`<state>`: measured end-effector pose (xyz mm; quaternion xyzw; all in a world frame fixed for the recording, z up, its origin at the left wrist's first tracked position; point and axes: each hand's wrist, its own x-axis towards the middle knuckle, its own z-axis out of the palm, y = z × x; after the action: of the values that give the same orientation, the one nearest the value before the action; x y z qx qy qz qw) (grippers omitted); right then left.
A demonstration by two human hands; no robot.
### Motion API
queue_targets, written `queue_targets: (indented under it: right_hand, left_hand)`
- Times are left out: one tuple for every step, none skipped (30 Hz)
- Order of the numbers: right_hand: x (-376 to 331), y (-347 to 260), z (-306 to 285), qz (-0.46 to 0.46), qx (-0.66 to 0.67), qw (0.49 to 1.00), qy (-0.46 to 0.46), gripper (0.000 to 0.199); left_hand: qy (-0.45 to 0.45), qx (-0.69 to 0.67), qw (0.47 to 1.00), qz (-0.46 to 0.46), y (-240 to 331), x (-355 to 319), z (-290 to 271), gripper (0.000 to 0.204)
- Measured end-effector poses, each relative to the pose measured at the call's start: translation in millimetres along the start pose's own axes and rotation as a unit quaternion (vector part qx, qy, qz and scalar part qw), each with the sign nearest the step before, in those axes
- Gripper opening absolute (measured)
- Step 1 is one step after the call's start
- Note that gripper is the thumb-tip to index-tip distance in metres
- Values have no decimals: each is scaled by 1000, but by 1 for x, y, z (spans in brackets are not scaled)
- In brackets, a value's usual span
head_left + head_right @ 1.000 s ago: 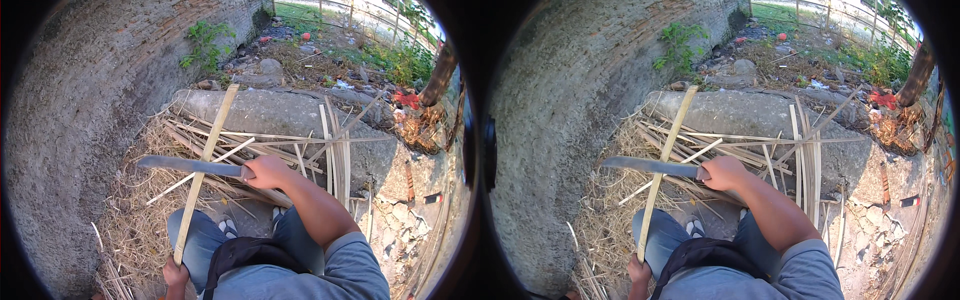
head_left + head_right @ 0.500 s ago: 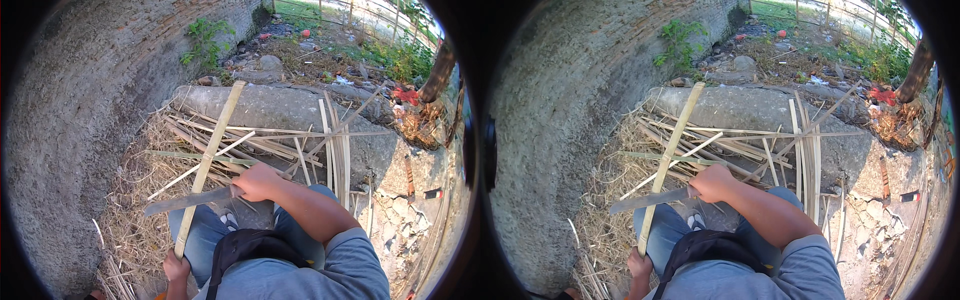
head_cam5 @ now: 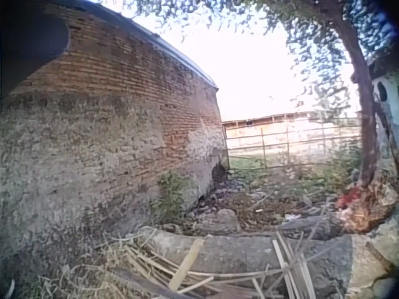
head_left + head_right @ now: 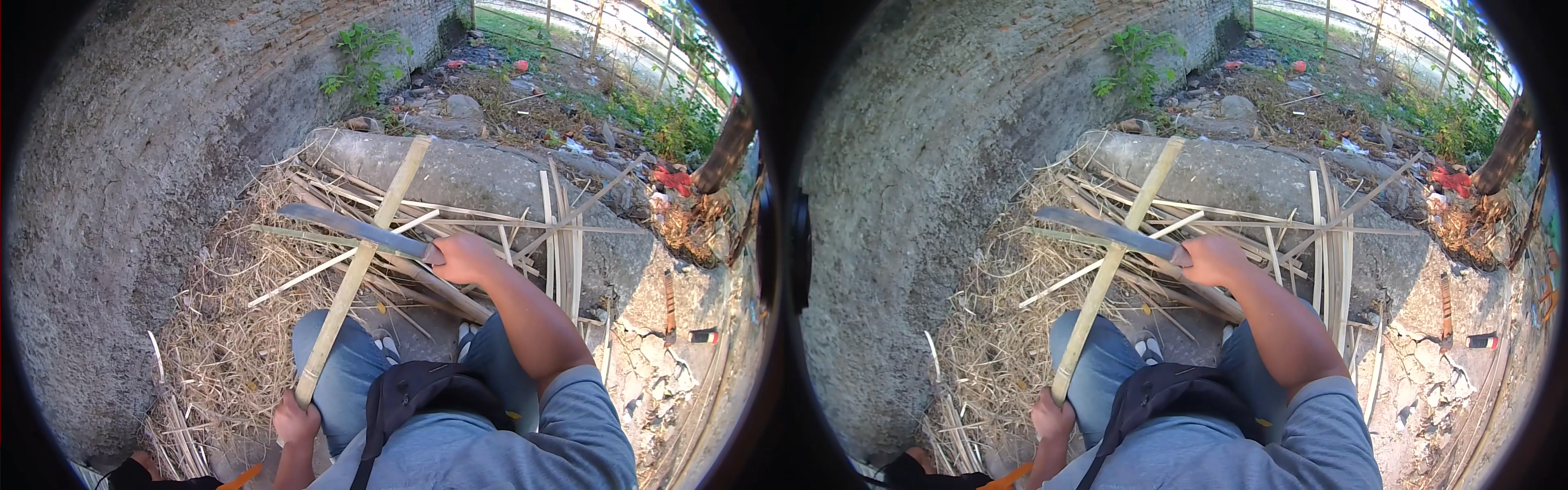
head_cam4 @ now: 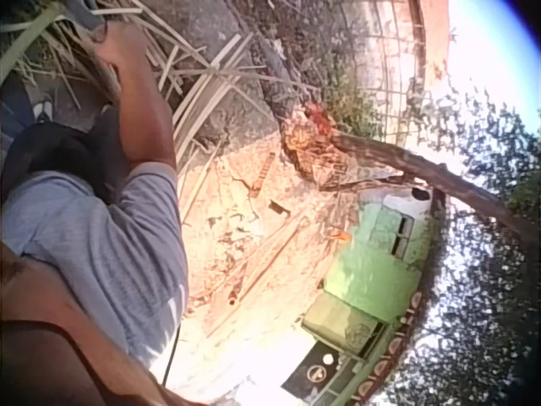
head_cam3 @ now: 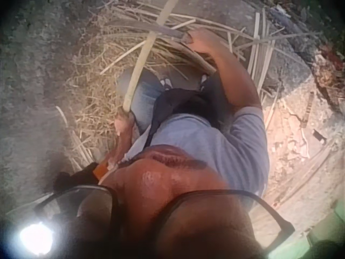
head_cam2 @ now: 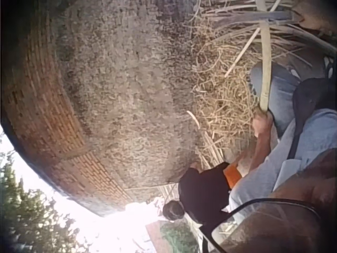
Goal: The person scrapes and trims bamboo strips using a knife.
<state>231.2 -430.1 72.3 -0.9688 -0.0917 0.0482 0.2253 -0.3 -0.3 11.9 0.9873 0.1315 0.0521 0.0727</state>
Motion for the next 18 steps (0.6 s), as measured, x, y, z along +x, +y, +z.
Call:
queue_targets:
  right_hand:
    - [-1,-10,2,-37,-11,999,-19,25]
    - [-5,-19,3,-72,-23,996,-40,24]
    - [-6,-28,5,-73,-23,996,-46,24]
    - [-7,-37,8,-116,-47,990,-65,23]
    - [-6,-42,11,-158,-72,981,-80,22]
    - [-4,-41,17,-211,-89,972,-54,23]
    - [-3,-42,18,-214,-88,971,-57,23]
    - [-1,-44,17,-197,-100,973,-67,21]
    - [3,-45,15,-181,-112,974,-77,20]
    - [8,-41,12,-150,-80,982,-77,20]
    - [14,-32,11,-152,-79,982,-78,20]
    - [20,-18,11,-94,-40,994,-38,22]
    - [25,-5,11,-36,-1,999,3,23]
    - [29,4,9,-37,-1,999,4,23]
    - [32,13,7,7,33,999,14,25]
    - [34,21,7,51,67,996,24,26]
    - [32,18,4,50,69,996,24,26]
    - [29,17,2,50,80,995,15,27]
  left_hand:
    - [-3,0,1000,-1,-3,1,2,32]
    - [10,-6,1000,8,-6,1,6,33]
    - [24,-10,1000,15,-9,0,8,34]
    - [20,-9,1000,11,-11,-2,10,34]
    - [23,-7,1000,13,-12,0,11,33]
    - [26,-4,1000,15,-13,1,12,33]
    - [25,-3,1000,12,-13,2,13,33]
    - [30,-12,999,17,-15,1,14,32]
    - [35,-21,999,22,-16,0,14,32]
    - [36,-18,999,18,-16,-1,13,32]
    - [33,-23,999,15,-15,-1,13,31]
    - [30,-30,999,14,-12,0,13,30]
    - [31,-31,999,15,-11,1,12,30]
    - [20,-32,999,11,-11,2,10,30]
    - [9,-32,999,8,-10,2,9,30]
    - [10,-32,999,10,-8,3,9,30]
    - [12,-28,999,8,-9,3,8,30]
    - [14,-24,1000,8,-9,2,7,30]
